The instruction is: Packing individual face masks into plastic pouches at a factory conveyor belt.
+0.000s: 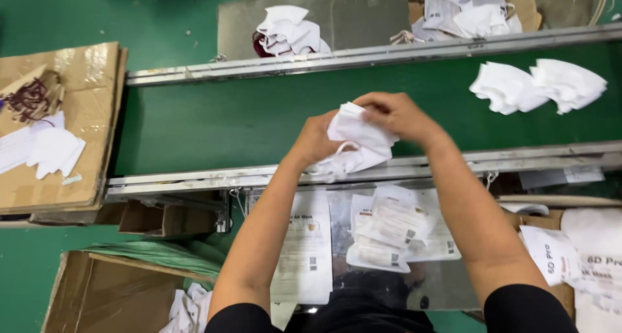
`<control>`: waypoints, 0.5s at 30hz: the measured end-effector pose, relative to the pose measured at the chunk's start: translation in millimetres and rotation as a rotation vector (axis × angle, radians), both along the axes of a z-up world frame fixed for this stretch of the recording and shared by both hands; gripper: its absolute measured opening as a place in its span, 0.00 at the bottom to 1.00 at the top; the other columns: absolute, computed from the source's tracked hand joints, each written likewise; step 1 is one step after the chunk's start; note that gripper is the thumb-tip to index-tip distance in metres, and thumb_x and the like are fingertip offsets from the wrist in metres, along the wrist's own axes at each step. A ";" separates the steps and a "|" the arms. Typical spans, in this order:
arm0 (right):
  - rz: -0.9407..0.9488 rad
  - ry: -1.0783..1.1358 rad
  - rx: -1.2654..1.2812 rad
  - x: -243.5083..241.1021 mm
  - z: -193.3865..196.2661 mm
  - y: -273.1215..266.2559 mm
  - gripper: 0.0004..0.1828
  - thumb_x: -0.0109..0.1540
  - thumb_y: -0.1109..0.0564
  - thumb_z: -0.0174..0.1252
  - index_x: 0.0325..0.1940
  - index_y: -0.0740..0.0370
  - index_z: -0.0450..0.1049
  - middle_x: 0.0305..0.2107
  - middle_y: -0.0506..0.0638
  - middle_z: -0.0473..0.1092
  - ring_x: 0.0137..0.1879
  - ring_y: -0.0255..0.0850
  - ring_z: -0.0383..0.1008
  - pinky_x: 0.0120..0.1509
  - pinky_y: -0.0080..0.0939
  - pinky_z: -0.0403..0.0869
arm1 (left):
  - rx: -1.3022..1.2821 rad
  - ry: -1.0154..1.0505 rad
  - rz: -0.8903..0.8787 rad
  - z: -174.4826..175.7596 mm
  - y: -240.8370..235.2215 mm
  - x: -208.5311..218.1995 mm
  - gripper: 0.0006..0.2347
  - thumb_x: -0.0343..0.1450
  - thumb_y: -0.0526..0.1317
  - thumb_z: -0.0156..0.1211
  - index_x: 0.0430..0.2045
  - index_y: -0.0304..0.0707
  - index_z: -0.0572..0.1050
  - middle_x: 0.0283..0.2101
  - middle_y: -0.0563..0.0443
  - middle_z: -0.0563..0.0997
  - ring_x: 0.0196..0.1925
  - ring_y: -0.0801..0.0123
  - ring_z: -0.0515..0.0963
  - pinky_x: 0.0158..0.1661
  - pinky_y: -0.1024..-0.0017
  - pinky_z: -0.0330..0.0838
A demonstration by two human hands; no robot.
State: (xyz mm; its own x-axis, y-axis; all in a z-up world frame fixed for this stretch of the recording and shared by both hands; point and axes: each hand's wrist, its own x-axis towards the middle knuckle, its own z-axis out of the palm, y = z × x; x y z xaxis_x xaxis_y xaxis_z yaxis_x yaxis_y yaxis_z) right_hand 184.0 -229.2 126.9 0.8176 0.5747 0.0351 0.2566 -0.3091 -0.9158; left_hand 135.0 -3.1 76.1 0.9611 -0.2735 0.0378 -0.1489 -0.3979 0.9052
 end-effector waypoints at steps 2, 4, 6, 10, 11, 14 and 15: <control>-0.041 0.056 0.032 -5.4 -13.0 -21.6 0.11 0.64 0.56 0.61 0.48 0.63 0.78 0.33 0.43 0.75 0.38 0.28 0.70 0.41 0.32 0.71 | -0.139 0.073 0.012 -10.5 4.2 -4.3 0.30 0.57 0.43 0.82 0.53 0.34 0.77 0.48 0.46 0.86 0.50 0.64 0.86 0.53 0.69 0.78; -0.077 0.096 0.073 -6.1 -20.2 -32.1 0.08 0.66 0.57 0.61 0.44 0.64 0.79 0.32 0.40 0.74 0.38 0.24 0.69 0.41 0.28 0.70 | -0.269 0.132 0.030 -17.4 9.4 -0.8 0.29 0.57 0.41 0.82 0.51 0.31 0.77 0.48 0.46 0.86 0.49 0.66 0.85 0.52 0.69 0.78; -0.211 0.037 0.066 -12.7 -29.0 -37.5 0.08 0.65 0.57 0.64 0.38 0.66 0.78 0.26 0.42 0.70 0.33 0.27 0.65 0.36 0.29 0.66 | -0.380 0.211 0.054 -28.7 9.3 0.9 0.27 0.58 0.39 0.81 0.51 0.30 0.76 0.48 0.46 0.85 0.49 0.67 0.84 0.52 0.70 0.79; -0.334 -0.060 0.081 1.7 -85.5 -74.8 0.05 0.66 0.59 0.62 0.40 0.63 0.77 0.27 0.41 0.69 0.33 0.26 0.64 0.36 0.28 0.64 | -0.432 0.181 0.218 -39.9 27.4 6.3 0.26 0.59 0.38 0.79 0.50 0.31 0.75 0.47 0.47 0.85 0.47 0.66 0.84 0.50 0.69 0.80; -0.430 -0.030 0.225 7.9 -105.4 -92.0 0.06 0.70 0.58 0.60 0.43 0.63 0.75 0.29 0.40 0.67 0.34 0.26 0.61 0.37 0.27 0.61 | -0.663 0.224 0.312 -42.6 38.3 7.0 0.26 0.58 0.37 0.77 0.49 0.30 0.76 0.47 0.43 0.84 0.46 0.62 0.85 0.48 0.67 0.82; -0.507 0.001 0.270 13.8 -127.3 -101.4 0.07 0.73 0.57 0.58 0.48 0.64 0.73 0.33 0.43 0.67 0.37 0.28 0.62 0.39 0.28 0.62 | -0.766 0.255 0.322 -37.6 33.2 12.5 0.28 0.57 0.38 0.76 0.51 0.30 0.75 0.49 0.40 0.83 0.47 0.58 0.84 0.48 0.63 0.82; -0.485 0.003 0.169 13.5 -128.4 -97.3 0.09 0.72 0.56 0.57 0.51 0.66 0.73 0.35 0.45 0.69 0.39 0.29 0.66 0.41 0.29 0.66 | -0.640 0.245 0.244 -34.4 25.3 13.8 0.30 0.57 0.39 0.78 0.53 0.31 0.73 0.51 0.40 0.82 0.50 0.57 0.83 0.51 0.63 0.80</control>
State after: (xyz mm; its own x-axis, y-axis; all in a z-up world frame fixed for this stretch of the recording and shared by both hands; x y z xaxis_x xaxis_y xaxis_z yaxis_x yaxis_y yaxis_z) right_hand 197.5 -326.5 -1.5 0.9890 0.1161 0.0917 0.1175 -0.2396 -0.9637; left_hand 148.8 22.2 41.7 0.9933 -0.0464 -0.1057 0.1135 0.2248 0.9678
